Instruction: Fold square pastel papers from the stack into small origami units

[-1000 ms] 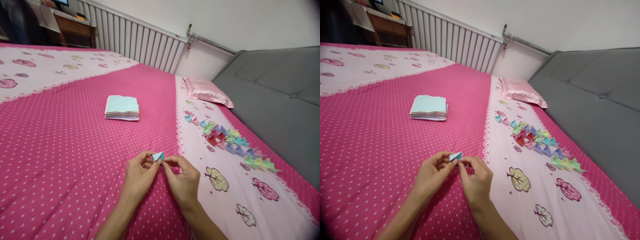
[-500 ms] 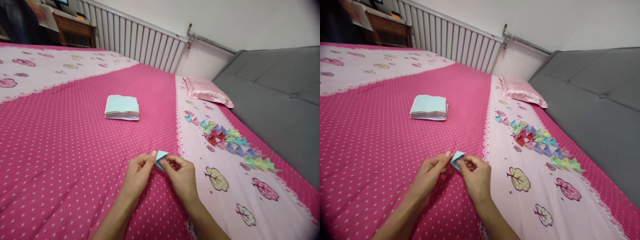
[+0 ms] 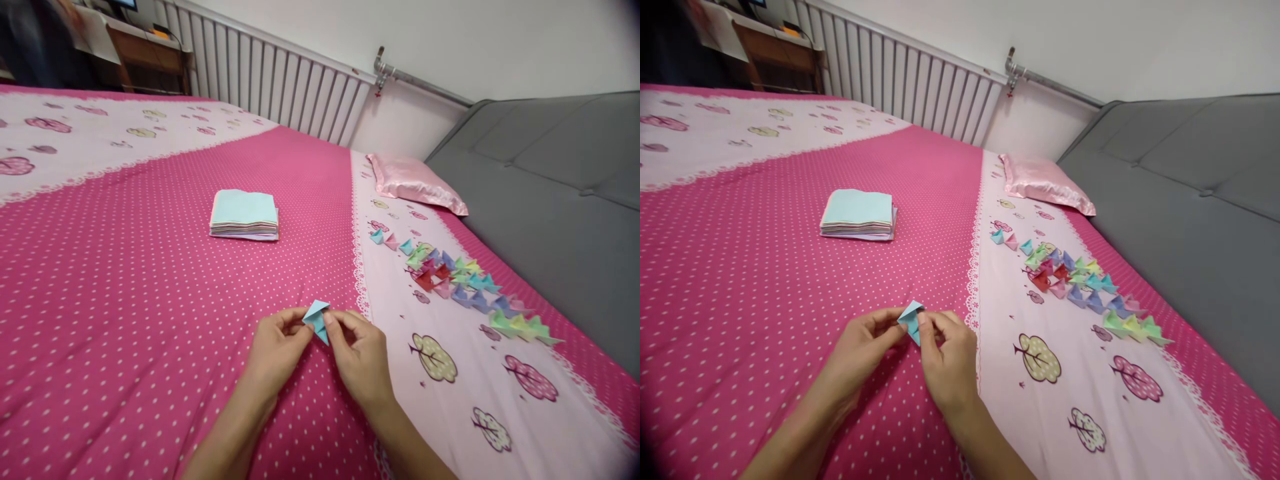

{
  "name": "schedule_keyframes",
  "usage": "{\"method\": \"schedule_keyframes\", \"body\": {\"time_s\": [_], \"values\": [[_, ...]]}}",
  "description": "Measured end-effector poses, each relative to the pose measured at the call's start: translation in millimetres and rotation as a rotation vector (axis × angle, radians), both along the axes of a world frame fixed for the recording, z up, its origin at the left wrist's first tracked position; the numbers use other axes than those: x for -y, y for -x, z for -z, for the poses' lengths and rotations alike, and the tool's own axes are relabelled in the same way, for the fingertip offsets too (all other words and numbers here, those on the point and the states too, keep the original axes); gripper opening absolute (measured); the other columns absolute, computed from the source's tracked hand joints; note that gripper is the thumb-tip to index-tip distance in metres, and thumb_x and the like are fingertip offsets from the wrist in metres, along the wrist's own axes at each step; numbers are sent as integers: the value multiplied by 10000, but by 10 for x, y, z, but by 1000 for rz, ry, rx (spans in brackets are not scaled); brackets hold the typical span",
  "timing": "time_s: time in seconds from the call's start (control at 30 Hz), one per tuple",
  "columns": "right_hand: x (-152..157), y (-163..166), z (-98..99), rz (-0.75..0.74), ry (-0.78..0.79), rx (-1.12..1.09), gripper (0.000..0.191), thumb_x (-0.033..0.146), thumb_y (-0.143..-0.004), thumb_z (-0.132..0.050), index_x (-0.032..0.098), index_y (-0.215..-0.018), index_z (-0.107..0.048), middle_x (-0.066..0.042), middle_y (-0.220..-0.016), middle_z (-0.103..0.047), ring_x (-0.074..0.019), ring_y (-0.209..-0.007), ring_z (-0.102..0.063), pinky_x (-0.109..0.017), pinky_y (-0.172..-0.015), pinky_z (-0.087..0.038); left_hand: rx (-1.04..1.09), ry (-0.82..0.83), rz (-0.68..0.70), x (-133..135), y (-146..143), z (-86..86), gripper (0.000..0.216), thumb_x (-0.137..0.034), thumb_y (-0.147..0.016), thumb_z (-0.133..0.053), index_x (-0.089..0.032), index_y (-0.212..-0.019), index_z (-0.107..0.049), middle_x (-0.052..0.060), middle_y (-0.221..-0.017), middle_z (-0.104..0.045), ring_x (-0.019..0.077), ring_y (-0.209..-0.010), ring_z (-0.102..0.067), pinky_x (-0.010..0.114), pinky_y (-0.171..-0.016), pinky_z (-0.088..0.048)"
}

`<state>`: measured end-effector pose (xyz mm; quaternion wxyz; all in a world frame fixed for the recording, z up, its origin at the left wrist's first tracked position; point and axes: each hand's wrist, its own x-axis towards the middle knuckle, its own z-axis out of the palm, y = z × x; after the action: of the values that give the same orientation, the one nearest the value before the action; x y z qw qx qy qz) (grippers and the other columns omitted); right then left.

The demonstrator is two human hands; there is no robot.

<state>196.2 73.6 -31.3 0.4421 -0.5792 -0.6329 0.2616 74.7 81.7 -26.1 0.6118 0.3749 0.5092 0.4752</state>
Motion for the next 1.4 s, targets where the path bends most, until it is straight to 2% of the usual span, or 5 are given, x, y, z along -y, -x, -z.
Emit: {"method": "schedule_keyframes", "body": {"time_s": [0.13, 0.5, 0.73, 1.13, 1.4], "values": [[28, 14, -33, -36, -45, 98, 305, 265, -870, -408, 165, -668, -614, -16, -646, -575, -135, -611, -532, -247, -574, -402, 33, 6, -32, -18, 11, 39, 217, -206, -645, -633, -110, -832, -683, 60, -698, -679, 140, -614, -593, 243, -634, -443], [47, 32, -7, -43, -102, -46, 127, 221, -788, -525, 168, -787, -640, -31, -728, -643, -144, -662, -600, -248, -621, -479, 42, 4, -37, -38, 31, 104, 136, -215, -669, -608, -104, -743, -634, 14, -596, -596, 93, -540, -509, 200, -548, -381], [-35, -13, 25, -80, 127, -220, 297, 224, -701, -602, 155, -990, -606, -82, -913, -672, -198, -819, -636, -298, -699, -517, 24, 10, 63, -20, 27, 105, 140, -213, -666, -593, -99, -747, -599, 7, -573, -556, 103, -533, -505, 214, -538, -378], [-88, -26, 113, -104, 323, -419, 149, 232, -664, -643, 136, -777, -660, -47, -683, -680, -156, -618, -632, -258, -593, -500, -255, -42, 67, -37, 30, 184, 156, -215, -643, -587, -126, -767, -552, -14, -525, -522, 89, -447, -454, 206, -437, -334], [-85, -4, 144, -119, 398, -468, 122, 225, -642, -640, 133, -719, -621, -22, -643, -643, -133, -591, -604, -227, -563, -468, -233, -31, 57, -34, 9, 166, 186, -146, -612, -560, -135, -793, -519, -48, -487, -490, 76, -410, -428, 198, -416, -322]]}}
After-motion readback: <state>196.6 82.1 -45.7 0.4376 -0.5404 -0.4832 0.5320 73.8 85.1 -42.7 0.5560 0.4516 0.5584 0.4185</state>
